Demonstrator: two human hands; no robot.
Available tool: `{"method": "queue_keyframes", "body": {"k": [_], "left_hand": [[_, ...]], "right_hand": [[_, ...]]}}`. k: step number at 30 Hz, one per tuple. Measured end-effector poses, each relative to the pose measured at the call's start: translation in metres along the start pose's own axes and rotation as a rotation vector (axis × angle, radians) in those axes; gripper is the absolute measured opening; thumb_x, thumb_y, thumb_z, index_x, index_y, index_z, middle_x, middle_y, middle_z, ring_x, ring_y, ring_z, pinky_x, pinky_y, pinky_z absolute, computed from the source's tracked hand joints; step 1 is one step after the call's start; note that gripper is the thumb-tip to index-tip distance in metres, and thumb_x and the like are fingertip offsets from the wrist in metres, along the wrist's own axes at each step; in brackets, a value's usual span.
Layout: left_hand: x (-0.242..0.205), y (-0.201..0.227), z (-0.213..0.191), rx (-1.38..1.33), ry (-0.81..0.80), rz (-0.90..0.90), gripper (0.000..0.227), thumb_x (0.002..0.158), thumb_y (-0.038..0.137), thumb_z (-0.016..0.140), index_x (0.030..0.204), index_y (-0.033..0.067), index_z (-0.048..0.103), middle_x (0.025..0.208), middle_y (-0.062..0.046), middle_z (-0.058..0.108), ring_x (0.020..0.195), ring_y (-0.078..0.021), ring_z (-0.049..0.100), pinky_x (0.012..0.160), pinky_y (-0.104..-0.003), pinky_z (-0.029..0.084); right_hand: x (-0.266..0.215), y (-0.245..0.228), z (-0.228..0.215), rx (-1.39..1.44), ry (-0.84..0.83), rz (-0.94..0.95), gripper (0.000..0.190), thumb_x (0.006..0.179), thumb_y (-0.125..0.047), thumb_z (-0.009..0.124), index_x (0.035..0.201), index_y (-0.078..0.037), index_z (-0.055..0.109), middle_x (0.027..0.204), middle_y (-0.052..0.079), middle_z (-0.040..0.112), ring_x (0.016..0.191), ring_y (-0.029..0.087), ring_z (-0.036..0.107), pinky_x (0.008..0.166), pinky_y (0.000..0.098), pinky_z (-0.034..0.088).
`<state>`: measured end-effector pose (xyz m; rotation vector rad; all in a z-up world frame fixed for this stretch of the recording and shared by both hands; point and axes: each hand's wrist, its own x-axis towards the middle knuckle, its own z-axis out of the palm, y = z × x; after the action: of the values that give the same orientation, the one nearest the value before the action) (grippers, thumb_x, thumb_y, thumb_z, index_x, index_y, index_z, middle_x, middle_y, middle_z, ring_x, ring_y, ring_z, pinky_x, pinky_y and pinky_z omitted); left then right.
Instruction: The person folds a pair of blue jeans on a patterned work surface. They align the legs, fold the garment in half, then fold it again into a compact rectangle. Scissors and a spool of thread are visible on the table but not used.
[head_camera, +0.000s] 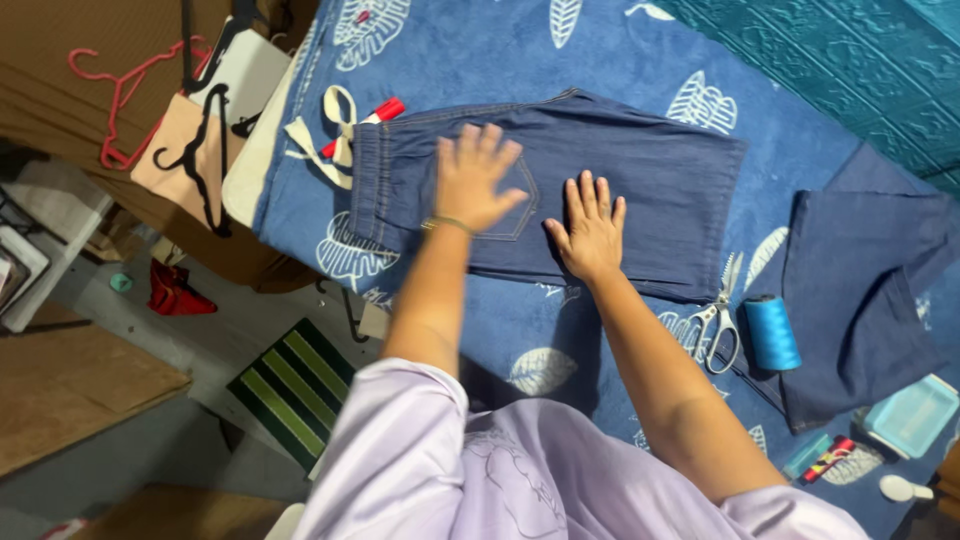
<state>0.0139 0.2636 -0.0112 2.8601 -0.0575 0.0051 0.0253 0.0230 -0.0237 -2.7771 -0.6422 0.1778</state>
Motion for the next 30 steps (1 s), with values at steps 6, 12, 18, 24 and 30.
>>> {"method": "queue_keyframes", "body": {"k": [6,12,18,24,30], "left_hand": [[-0.027,-0.078,-0.035,0.134,0.127,-0.037,0.076,0.091,0.062,0.06,0.153,0.0204,0.045,0.163,-0.013,0.032,0.15,-0.0383,0.022,0.116,-0.067,0.014],[-0.073,-0.102,-0.033,-0.07,0.288,-0.692,0.065,0.096,0.046,0.067,0.149,0.0107,0.053,0.147,-0.014,0.052,0.138,-0.0346,0.047,0.112,-0.057,0.036],[-0.102,-0.158,-0.029,-0.752,0.138,-0.804,0.045,0.089,0.044,0.076,0.1,0.0004,0.072,0.093,-0.014,0.074,0.085,-0.0259,0.07,0.08,-0.038,0.054],[-0.106,-0.103,-0.04,-0.952,0.545,-0.668,0.046,0.075,0.029,0.086,0.105,0.0054,0.061,0.094,-0.004,0.073,0.08,-0.014,0.071,0.071,-0.03,0.059],[-0.089,0.01,-0.048,-0.585,0.642,-0.592,0.051,0.072,0.025,0.092,0.108,0.0091,0.059,0.09,-0.006,0.064,0.085,-0.0221,0.063,0.078,-0.037,0.053]], "right_hand": [[-0.001,-0.004,-0.004,-0.014,0.017,-0.006,0.078,0.099,-0.056,0.049,0.16,-0.01,0.035,0.169,0.015,0.023,0.156,0.036,0.015,0.122,0.0623,0.01],[-0.004,-0.003,0.001,-0.059,-0.001,0.009,0.078,0.099,-0.056,0.049,0.16,-0.009,0.034,0.169,0.017,0.023,0.156,0.037,0.015,0.121,0.063,0.009],[-0.004,-0.001,0.0,-0.065,0.004,0.006,0.079,0.099,-0.056,0.049,0.161,-0.009,0.033,0.17,0.017,0.022,0.157,0.037,0.014,0.122,0.0633,0.009],[-0.002,-0.002,0.0,-0.053,0.009,0.004,0.079,0.099,-0.055,0.049,0.161,-0.009,0.032,0.17,0.018,0.021,0.156,0.038,0.013,0.121,0.0636,0.008],[-0.003,-0.004,0.0,-0.046,0.004,0.011,0.078,0.099,-0.055,0.049,0.161,-0.009,0.033,0.17,0.017,0.021,0.157,0.037,0.012,0.122,0.0631,0.008]]}}
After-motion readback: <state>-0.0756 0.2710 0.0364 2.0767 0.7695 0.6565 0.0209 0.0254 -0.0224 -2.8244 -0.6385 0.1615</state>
